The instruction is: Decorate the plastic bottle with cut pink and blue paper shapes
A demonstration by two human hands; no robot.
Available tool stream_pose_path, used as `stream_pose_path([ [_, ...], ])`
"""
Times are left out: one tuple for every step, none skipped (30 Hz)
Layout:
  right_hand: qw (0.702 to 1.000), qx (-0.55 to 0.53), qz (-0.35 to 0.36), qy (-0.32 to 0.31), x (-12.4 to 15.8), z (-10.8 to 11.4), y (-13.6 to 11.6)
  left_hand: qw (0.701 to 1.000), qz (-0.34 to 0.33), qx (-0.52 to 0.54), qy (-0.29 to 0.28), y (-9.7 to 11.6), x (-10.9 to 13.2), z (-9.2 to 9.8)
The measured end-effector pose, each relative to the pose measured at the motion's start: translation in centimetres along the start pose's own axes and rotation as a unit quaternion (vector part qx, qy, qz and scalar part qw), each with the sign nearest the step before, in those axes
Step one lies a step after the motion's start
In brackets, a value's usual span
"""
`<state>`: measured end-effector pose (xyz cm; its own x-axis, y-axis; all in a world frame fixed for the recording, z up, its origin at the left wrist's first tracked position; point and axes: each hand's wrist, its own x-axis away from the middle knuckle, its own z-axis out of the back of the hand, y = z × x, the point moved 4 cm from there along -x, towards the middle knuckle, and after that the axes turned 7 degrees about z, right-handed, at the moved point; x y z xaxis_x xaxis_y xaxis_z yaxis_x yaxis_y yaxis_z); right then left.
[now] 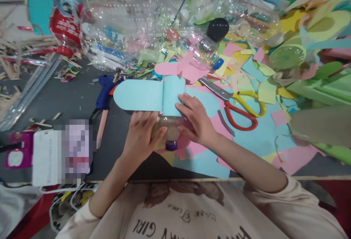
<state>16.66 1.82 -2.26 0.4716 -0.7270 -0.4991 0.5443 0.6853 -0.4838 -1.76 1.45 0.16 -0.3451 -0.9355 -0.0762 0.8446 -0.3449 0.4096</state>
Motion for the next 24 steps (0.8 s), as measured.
stream_pose_path([
  [1.000,-0.002,0.002,-0.010,0.0,0.0,-0.1,1.000,-0.004,-0.004,0.001,0.0,0.1,-0.2],
  [1.000,-0.003,0.006,-0.018,-0.1,-0.1,-0.1,1.000,-0.006,-0.008,0.004,-0.1,0.1,-0.3],
  [1.000,-0.003,0.009,-0.024,-0.1,-0.1,-0.2,1.000,-0.006,-0.011,0.010,-0.1,0.2,-0.5],
  [0.999,-0.003,0.011,-0.031,-0.2,-0.1,-0.3,1.000,-0.004,-0.014,0.016,-0.1,0.3,-0.6],
  [0.999,-0.003,0.014,-0.040,-0.2,-0.1,-0.3,1.000,-0.003,-0.017,0.023,-0.1,0.4,-0.8],
  [0.999,-0.003,0.016,-0.048,-0.3,-0.1,-0.4,0.999,-0.003,-0.019,0.030,-0.1,0.4,-0.9],
  [0.998,-0.003,0.017,-0.056,-0.3,-0.2,-0.4,0.999,-0.003,-0.018,0.037,-0.2,0.5,-1.1],
  [0.998,-0.004,0.018,-0.064,-0.4,-0.2,-0.4,0.999,-0.004,-0.016,0.045,-0.2,0.5,-1.2],
  [0.997,-0.005,0.019,-0.072,-0.5,-0.2,-0.4,0.998,-0.005,-0.013,0.055,-0.2,0.5,-1.2],
  [0.997,-0.007,0.020,-0.080,-0.6,-0.3,-0.4,0.998,-0.006,-0.009,0.068,-0.2,0.5,-1.3],
  [0.996,-0.009,0.020,-0.088,-0.6,-0.3,-0.4,0.997,-0.007,-0.004,0.080,-0.3,0.5,-1.3],
  [0.995,-0.012,0.020,-0.095,-0.7,-0.4,-0.4,0.996,-0.007,0.003,0.090,-0.4,0.5,-1.3],
  [0.995,-0.015,0.019,-0.100,-0.7,-0.4,-0.4,0.995,-0.007,0.011,0.095,-0.4,0.4,-1.3],
  [0.995,-0.018,0.018,-0.101,-0.7,-0.4,-0.4,0.995,-0.008,0.020,0.095,-0.5,0.4,-1.3],
  [0.995,-0.020,0.016,-0.099,-0.7,-0.3,-0.4,0.995,-0.007,0.027,0.093,-0.6,0.4,-1.4],
  [0.995,-0.022,0.016,-0.095,-0.7,-0.3,-0.4,0.996,-0.007,0.033,0.088,-0.6,0.3,-1.4],
  [0.995,-0.022,0.015,-0.092,-0.7,-0.3,-0.4,0.996,-0.005,0.037,0.084,-0.7,0.3,-1.4],
  [0.996,-0.022,0.015,-0.090,-0.7,-0.3,-0.4,0.996,-0.004,0.038,0.081,-0.7,0.2,-1.4],
  [0.996,-0.021,0.016,-0.090,-0.7,-0.3,-0.4,0.996,-0.002,0.038,0.080,-0.7,0.1,-1.4],
  [0.995,-0.019,0.016,-0.093,-0.7,-0.3,-0.4,0.996,-0.001,0.039,0.078,-0.7,0.0,-1.4],
  [0.995,-0.018,0.016,-0.096,-0.7,-0.4,-0.4,0.996,0.000,0.042,0.075,-0.7,-0.1,-1.3],
  [0.995,-0.018,0.016,-0.100,-0.6,-0.4,-0.4,0.997,0.000,0.045,0.070,-0.7,-0.2,-1.3],
  [0.994,-0.018,0.016,-0.102,-0.6,-0.4,-0.4,0.997,0.001,0.050,0.065,-0.7,-0.3,-1.2],
  [0.994,-0.020,0.015,-0.103,-0.6,-0.5,-0.4,0.997,0.001,0.054,0.060,-0.7,-0.5,-1.2],
])
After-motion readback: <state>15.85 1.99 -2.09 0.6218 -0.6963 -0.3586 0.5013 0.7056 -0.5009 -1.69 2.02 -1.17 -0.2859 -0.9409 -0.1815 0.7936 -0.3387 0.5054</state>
